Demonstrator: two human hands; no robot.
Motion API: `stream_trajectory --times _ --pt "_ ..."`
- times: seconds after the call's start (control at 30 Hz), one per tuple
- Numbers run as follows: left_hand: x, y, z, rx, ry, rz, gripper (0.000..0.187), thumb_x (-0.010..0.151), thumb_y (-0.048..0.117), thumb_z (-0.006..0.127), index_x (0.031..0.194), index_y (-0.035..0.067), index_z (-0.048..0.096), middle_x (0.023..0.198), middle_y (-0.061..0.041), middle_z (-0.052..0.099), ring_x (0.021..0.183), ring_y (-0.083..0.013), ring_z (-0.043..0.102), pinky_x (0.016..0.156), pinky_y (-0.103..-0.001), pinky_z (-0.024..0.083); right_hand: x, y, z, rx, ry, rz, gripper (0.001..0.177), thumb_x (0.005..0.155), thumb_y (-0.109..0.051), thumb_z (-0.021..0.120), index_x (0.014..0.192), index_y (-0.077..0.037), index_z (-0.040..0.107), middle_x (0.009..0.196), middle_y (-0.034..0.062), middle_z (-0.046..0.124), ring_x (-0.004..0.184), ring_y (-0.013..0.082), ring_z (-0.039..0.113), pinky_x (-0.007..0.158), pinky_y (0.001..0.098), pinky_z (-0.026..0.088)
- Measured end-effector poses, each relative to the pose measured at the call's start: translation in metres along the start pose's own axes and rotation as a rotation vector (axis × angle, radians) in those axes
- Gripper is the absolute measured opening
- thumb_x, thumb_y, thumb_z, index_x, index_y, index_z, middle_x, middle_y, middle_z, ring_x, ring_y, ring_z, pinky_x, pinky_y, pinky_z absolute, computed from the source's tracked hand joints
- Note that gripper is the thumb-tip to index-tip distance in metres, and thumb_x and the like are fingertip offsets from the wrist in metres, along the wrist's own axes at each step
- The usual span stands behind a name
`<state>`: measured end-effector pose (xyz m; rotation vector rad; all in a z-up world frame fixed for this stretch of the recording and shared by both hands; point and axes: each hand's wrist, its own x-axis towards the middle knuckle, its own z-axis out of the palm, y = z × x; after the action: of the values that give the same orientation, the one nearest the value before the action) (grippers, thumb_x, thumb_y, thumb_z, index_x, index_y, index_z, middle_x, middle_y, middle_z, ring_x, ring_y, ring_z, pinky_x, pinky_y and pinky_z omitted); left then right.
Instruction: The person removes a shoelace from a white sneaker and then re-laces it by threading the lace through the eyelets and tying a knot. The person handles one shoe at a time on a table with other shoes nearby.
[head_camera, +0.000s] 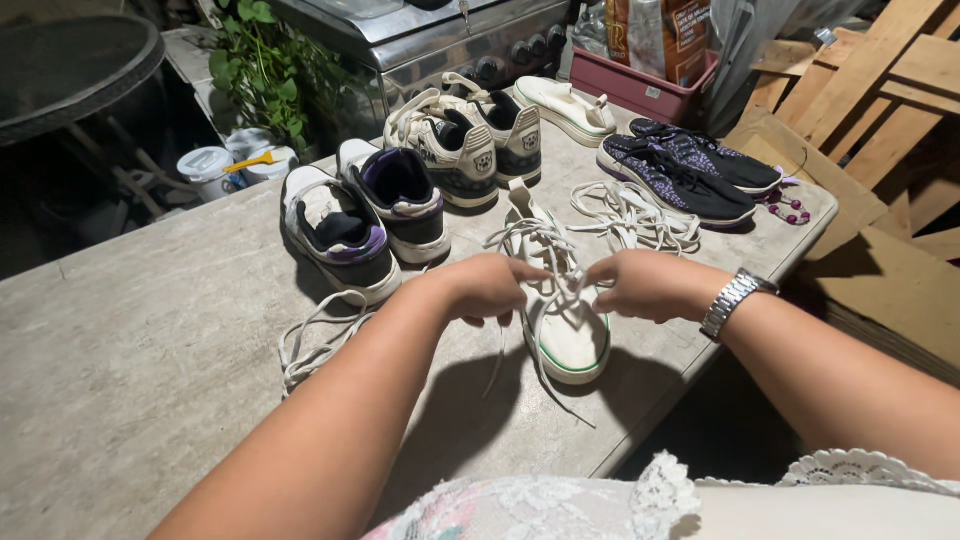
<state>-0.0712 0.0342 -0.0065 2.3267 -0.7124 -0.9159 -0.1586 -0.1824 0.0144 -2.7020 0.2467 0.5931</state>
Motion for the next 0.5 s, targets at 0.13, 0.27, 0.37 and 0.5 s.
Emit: stream_trajectory --times 0.13,0.27,0.37,0.5 --pt "0.026 -0.026 0.004 -0.165 0.150 -0.073 0.034 0.090 0.019 0.058 0.118 0.007 0.074 0.091 -0.012 0.075 0.074 -0.0204 0.067 0.068 -0.040 0.058 0.000 0.003 0.007 0.024 -0.014 0.189 0.053 0.091 -0.052 0.066 0.115 -0.006 0.075 0.081 0.0101 0.072 0.065 0.0211 0.068 0.057 0.0343 0.056" --pt "0.047 -0.040 0.023 -0.072 0.163 -0.132 0.035 0.091 0.023 0.064 0.106 -0.006 0.073 0.096 -0.017 0.074 0.079 -0.0281 0.071 0.073 -0.042 0.057 0.006 0.011 0.032 0.101 -0.047 0.130 0.065 0.084 -0.061 0.068 0.098 0.002 0.077 0.077 0.0114 0.074 0.062 0.0218 0.071 0.058 0.0347 0.058" --pt "0.054 -0.042 0.035 -0.179 0.190 -0.121 0.036 0.091 0.027 0.064 0.107 -0.004 0.073 0.098 -0.015 0.073 0.086 -0.0278 0.069 0.076 -0.042 0.054 0.015 0.018 0.042 0.198 -0.018 0.104 0.064 0.079 -0.059 0.073 0.090 0.004 0.078 0.075 0.0137 0.075 0.058 0.0226 0.071 0.056 0.0360 0.059" --pt "0.059 -0.043 0.039 -0.336 0.233 -0.066 0.037 0.092 0.031 0.067 0.111 -0.001 0.071 0.100 -0.010 0.073 0.086 -0.0209 0.069 0.079 -0.037 0.053 0.022 0.023 0.052 0.291 0.031 0.116 0.054 0.077 -0.052 0.077 0.083 0.002 0.079 0.072 0.0147 0.076 0.054 0.0208 0.070 0.052 0.0334 0.056"
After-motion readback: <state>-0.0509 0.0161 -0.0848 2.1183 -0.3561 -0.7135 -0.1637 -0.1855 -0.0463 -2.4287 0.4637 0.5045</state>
